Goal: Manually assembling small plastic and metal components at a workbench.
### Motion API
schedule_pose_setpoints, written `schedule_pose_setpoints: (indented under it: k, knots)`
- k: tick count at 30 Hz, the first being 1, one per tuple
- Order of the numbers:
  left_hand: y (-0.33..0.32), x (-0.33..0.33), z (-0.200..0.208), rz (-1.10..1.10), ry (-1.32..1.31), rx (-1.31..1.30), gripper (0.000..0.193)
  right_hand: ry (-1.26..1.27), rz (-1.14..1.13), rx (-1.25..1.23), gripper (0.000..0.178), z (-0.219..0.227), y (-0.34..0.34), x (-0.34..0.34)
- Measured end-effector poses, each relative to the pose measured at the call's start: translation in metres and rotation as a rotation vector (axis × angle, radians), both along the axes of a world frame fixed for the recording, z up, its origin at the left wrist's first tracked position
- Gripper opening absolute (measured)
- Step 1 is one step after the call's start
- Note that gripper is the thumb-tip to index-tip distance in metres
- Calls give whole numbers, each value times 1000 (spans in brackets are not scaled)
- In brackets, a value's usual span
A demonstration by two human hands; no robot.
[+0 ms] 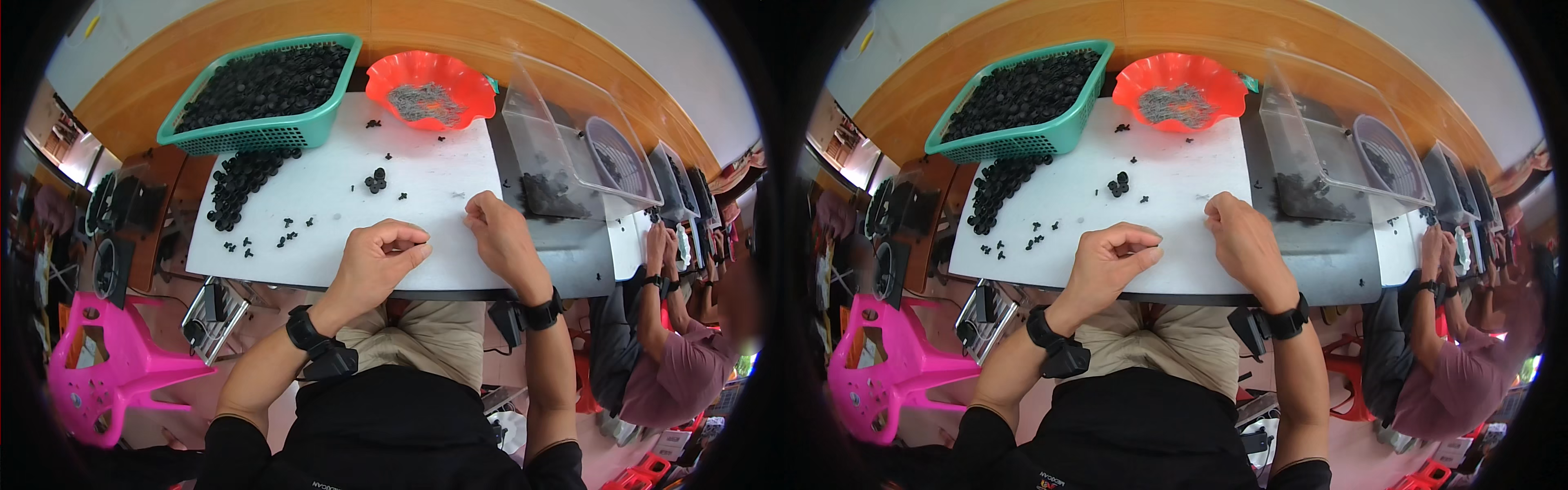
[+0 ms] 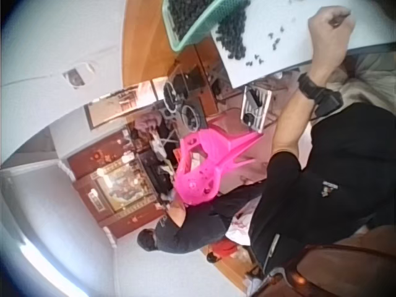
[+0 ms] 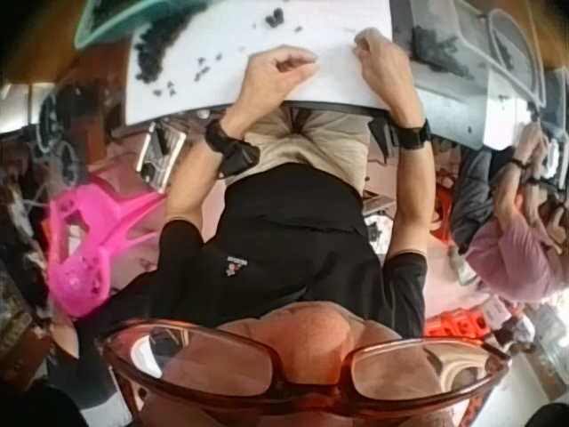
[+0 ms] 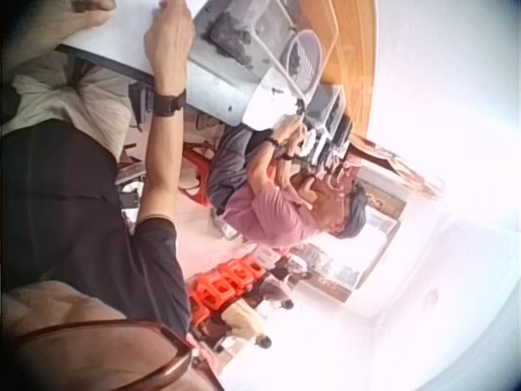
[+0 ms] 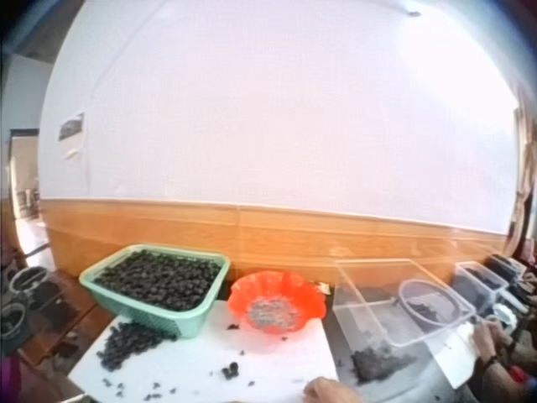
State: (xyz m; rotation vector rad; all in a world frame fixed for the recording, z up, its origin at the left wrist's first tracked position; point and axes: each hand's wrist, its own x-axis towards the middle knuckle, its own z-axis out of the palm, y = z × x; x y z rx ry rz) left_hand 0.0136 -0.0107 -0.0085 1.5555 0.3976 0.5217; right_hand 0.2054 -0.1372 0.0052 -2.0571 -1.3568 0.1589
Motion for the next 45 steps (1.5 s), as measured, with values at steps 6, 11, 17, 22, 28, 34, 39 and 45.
schedule_pose_setpoints:
  k: [6, 11, 17, 22, 28, 34, 39, 45]
  knots:
    - [0, 4, -1, -42, -5, -76, 19, 391, 177, 165, 12, 17, -11, -35]
    - [0, 3, 0, -142, -32, -168, 21, 505, 196, 204, 12, 14, -10, -44]
    - [0, 2, 3, -132, -35, -243, 21, 627, 266, 312, 14, 3, -9, -45]
    - [1, 0, 2, -126, -53, -501, 20, 554, 343, 424, 15, -4, -6, -43]
    - [0, -2, 4, -121, -44, -441, 19, 584, 286, 425, 10, -7, -6, -44]
    - [-2, -3, 3, -43, -51, -98, 30, 662, 254, 409, 7, -10, -7, -44]
    - [-9, -2, 4, -5, -21, -37, 33, 581, 260, 351, 8, -4, -9, -44]
    - [-11, -1, -2, 8, -14, 9, 33, 423, 251, 267, 9, 3, -15, -44]
